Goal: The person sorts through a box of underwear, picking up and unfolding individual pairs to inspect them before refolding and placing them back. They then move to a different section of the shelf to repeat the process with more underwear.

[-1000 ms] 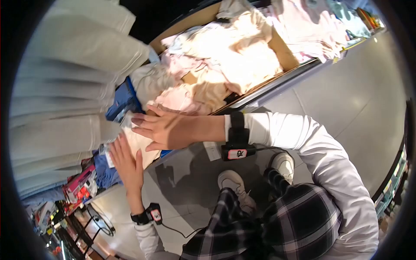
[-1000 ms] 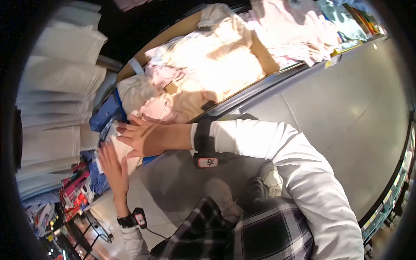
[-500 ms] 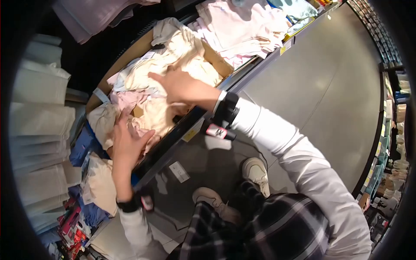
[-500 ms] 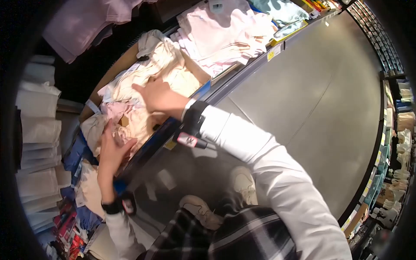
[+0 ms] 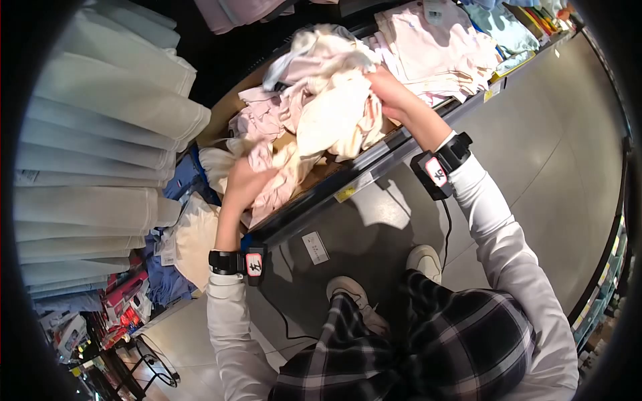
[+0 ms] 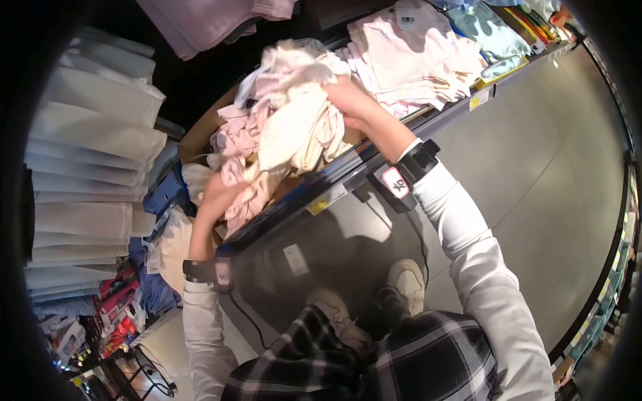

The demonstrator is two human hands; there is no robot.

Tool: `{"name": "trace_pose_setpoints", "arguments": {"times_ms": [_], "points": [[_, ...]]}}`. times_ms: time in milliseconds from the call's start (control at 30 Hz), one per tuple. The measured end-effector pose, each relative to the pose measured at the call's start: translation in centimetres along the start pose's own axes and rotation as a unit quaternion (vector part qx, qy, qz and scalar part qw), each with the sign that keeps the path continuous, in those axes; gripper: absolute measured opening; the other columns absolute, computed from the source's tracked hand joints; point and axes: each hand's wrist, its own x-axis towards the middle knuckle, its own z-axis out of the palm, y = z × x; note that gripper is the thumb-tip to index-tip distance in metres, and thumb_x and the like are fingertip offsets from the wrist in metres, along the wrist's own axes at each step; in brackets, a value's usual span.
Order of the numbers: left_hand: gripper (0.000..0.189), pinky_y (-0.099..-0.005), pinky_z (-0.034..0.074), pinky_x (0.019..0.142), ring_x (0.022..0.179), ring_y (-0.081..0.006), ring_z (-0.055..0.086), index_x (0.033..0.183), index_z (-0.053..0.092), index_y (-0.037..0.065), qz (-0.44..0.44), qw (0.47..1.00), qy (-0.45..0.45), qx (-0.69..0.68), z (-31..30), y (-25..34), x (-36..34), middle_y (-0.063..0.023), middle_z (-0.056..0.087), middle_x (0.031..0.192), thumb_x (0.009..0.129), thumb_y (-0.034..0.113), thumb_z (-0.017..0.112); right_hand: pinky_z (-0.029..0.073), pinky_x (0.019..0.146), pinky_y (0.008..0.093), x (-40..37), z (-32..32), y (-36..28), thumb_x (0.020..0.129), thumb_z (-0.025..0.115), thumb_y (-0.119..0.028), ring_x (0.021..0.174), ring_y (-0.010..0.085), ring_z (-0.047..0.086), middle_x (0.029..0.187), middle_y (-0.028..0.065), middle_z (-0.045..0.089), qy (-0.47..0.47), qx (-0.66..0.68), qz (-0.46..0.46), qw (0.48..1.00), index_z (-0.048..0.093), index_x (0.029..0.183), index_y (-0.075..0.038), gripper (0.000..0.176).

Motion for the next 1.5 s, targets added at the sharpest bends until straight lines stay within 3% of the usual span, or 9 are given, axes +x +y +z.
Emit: {"name": "trace_pose_setpoints", "arguments": {"times_ms": [333, 500, 567, 667, 900, 1067, 1300, 1433, 1500], "points": [[0.036, -0.0315, 0.045, 0.096, 0.106, -0.0204, 0.06, 0.116, 0.059, -0.003, 0.066, 0.896, -0.038, -0.439, 0.4, 13.8, 7.5, -0.0117, 0.063, 0.114, 0.094, 0.024, 0.051, 0.057, 0.079, 0.0313, -1.8, -2.7, -6.3, 0.092, 0.051, -0.013, 0.09, 0.0196, 0.068, 0.098, 0.0134, 0.068, -0.213, 0.085, -0.132, 0.964, 0.06, 0.109, 0.002, 0.025], [0.044, -0.0259, 0.05, 0.081, 0.09, -0.0155, 0.064, 0.112, 0.062, -0.004, 0.068, 0.991, -0.004, -0.113, 3.3, 5.5, 10.9, -0.0078, 0.066, 0.105, 0.081, 0.025, 0.073, 0.055, 0.079, 0.0319, 0.7, -4.1, -6.1, 0.084, 0.06, -0.016, 0.088, 0.0255, 0.069, 0.089, 0.0145, 0.07, 0.065, -0.308, -0.09, 0.945, 0.061, 0.107, 0.002, 0.029], [0.074, -0.0267, 0.051, 0.081, 0.096, -0.0207, 0.063, 0.128, 0.05, -0.003, -0.018, 0.902, 0.118, 0.414, 3.8, 4.4, 9.7, -0.0139, 0.063, 0.113, 0.072, 0.035, 0.081, 0.049, 0.088, 0.0376, -1.2, -1.0, -4.7, 0.075, 0.065, -0.017, 0.103, 0.0312, 0.062, 0.109, 0.0231, 0.061, 0.122, -0.52, -0.049, 0.844, 0.051, 0.12, 0.004, 0.052], [0.113, -0.0315, 0.05, 0.087, 0.102, -0.0277, 0.062, 0.143, 0.026, -0.002, -0.123, 0.919, 0.233, 0.294, 3.2, -1.6, 10.9, -0.0204, 0.057, 0.121, 0.061, 0.044, 0.087, 0.044, 0.095, 0.0362, -0.1, -1.0, -0.8, 0.063, 0.072, -0.016, 0.118, 0.0417, 0.05, 0.138, 0.0352, 0.034, 0.032, -0.663, -0.207, 0.718, 0.015, 0.144, 0.009, 0.102], [0.108, -0.0338, 0.041, 0.102, 0.121, -0.0258, 0.051, 0.134, 0.042, -0.004, -0.126, 0.989, 0.004, 0.07, 2.4, 0.0, 10.1, -0.0189, 0.053, 0.13, 0.054, 0.053, 0.086, 0.051, 0.082, 0.0284, 3.1, 1.2, -2.9, 0.07, 0.072, -0.021, 0.092, 0.0227, 0.066, 0.109, 0.017, 0.066, -0.144, -0.606, 0.155, 0.767, 0.057, 0.118, 0.009, 0.059], [0.055, -0.0309, 0.054, 0.079, 0.098, -0.0169, 0.065, 0.126, 0.056, 0.005, -0.192, 0.918, -0.064, -0.341, 4.9, 5.4, 7.7, -0.0071, 0.065, 0.114, 0.086, 0.043, 0.065, 0.049, 0.084, 0.0246, -0.7, -1.1, 0.6, 0.087, 0.063, -0.021, 0.093, 0.013, 0.064, 0.102, 0.0086, 0.067, -0.174, 0.031, 0.085, 0.981, 0.065, 0.104, 0.003, 0.03], [0.049, -0.033, 0.053, 0.087, 0.103, -0.0195, 0.065, 0.126, 0.053, 0.005, -0.144, 0.82, -0.077, -0.549, 7.7, 10.2, 7.4, -0.0088, 0.064, 0.117, 0.095, 0.043, 0.048, 0.05, 0.085, 0.0259, -1.6, -3.2, -0.9, 0.084, 0.065, -0.017, 0.097, 0.0132, 0.063, 0.105, 0.0083, 0.065, -0.082, 0.064, 0.143, 0.984, 0.063, 0.105, -0.001, 0.026], [0.047, -0.0291, 0.054, 0.082, 0.099, -0.0149, 0.065, 0.124, 0.054, 0.007, 0.013, 0.834, -0.065, -0.548, 8.0, 16.9, 9.7, -0.0063, 0.065, 0.112, 0.097, 0.044, 0.046, 0.055, 0.076, 0.0287, -2.7, -6.9, -6.6, 0.08, 0.069, -0.026, 0.085, 0.0154, 0.067, 0.092, 0.0057, 0.068, -0.063, -0.21, -0.335, 0.917, 0.064, 0.104, -0.003, 0.034], [0.045, -0.0278, 0.054, 0.076, 0.097, -0.0135, 0.065, 0.124, 0.054, 0.008, 0.063, 0.844, -0.087, -0.526, 8.7, 19.3, 12.3, -0.0056, 0.065, 0.112, 0.097, 0.044, 0.046, 0.056, 0.077, 0.0298, -2.8, -7.5, -10.8, 0.081, 0.068, -0.027, 0.082, 0.0164, 0.068, 0.09, 0.007, 0.069, -0.006, 0.051, -0.099, 0.994, 0.063, 0.106, -0.001, 0.036]]}}
